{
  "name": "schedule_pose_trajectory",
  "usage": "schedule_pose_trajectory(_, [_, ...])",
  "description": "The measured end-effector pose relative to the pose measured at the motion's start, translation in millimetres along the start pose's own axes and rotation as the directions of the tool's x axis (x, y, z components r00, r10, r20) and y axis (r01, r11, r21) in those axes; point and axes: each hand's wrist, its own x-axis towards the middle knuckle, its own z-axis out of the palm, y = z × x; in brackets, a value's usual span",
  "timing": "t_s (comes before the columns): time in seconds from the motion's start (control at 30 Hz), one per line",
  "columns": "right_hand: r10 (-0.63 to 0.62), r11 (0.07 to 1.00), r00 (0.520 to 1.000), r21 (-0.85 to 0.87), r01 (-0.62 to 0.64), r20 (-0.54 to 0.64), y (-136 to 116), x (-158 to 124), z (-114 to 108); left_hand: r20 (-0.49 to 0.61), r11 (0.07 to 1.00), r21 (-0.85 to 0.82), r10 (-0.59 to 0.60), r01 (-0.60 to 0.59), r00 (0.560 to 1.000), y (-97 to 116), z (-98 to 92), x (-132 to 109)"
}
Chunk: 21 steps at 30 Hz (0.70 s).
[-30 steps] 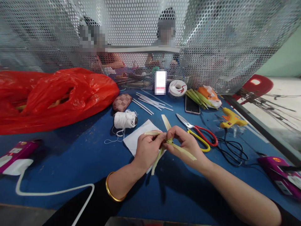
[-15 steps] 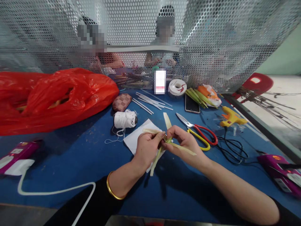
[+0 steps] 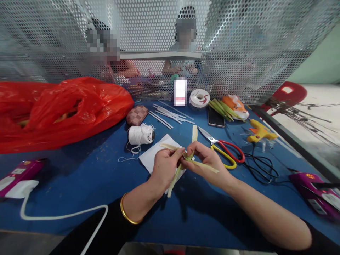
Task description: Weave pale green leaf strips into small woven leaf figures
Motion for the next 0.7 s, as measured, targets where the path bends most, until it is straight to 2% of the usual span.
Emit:
schedule_pose_trajectory(0.07, [0.005,1.000,1.000,0.019,-0.005,-0.006,1.1,-0.3,0.5,0.003,0.998,0.061,0.017,-0.018,1.000,2.2,-0.7,0.7])
schedule_pose_trajectory(0.17, [-0.032,0.998,0.993,-0.053,0.026,-0.109,1.7,-0.4,0.4,0.012,0.981,0.172,0.086,-0.087,0.996,8.2,-2.4,0.8])
schedule_pose_trajectory(0.3, [-0.236,0.930,0.940,-0.339,0.145,-0.245,-2.1,0.5,-0.4,-0.044,0.972,0.193,0.142,-0.131,0.989,12.7,-4.5,2.2])
schedule_pose_trajectory(0.37, [-0.294,0.903,0.910,-0.398,0.164,-0.292,-4.7,0.8,-0.3,-0.078,0.968,0.201,0.172,-0.153,0.982,12.5,-5.5,3.8])
schedule_pose_trajectory(0.43, [-0.258,0.929,0.902,-0.346,0.134,-0.345,-6.4,0.9,0.2,-0.092,0.966,0.194,0.190,-0.169,0.977,12.3,-6.2,5.0])
schedule_pose_trajectory(0.5, [-0.160,0.972,0.907,-0.225,0.075,-0.390,-6.8,1.5,0.5,-0.080,0.974,0.165,0.172,-0.158,0.982,13.6,-6.6,4.8])
schedule_pose_trajectory(0.6, [-0.027,0.998,0.911,-0.064,0.000,-0.411,-6.0,3.2,-0.1,0.009,0.992,0.115,0.051,-0.052,0.999,17.2,-7.1,2.7])
schedule_pose_trajectory(0.7, [-0.003,1.000,0.920,-0.002,0.003,-0.391,-4.8,4.5,-0.8,0.092,0.988,0.113,-0.113,0.102,0.989,18.5,-8.5,2.0])
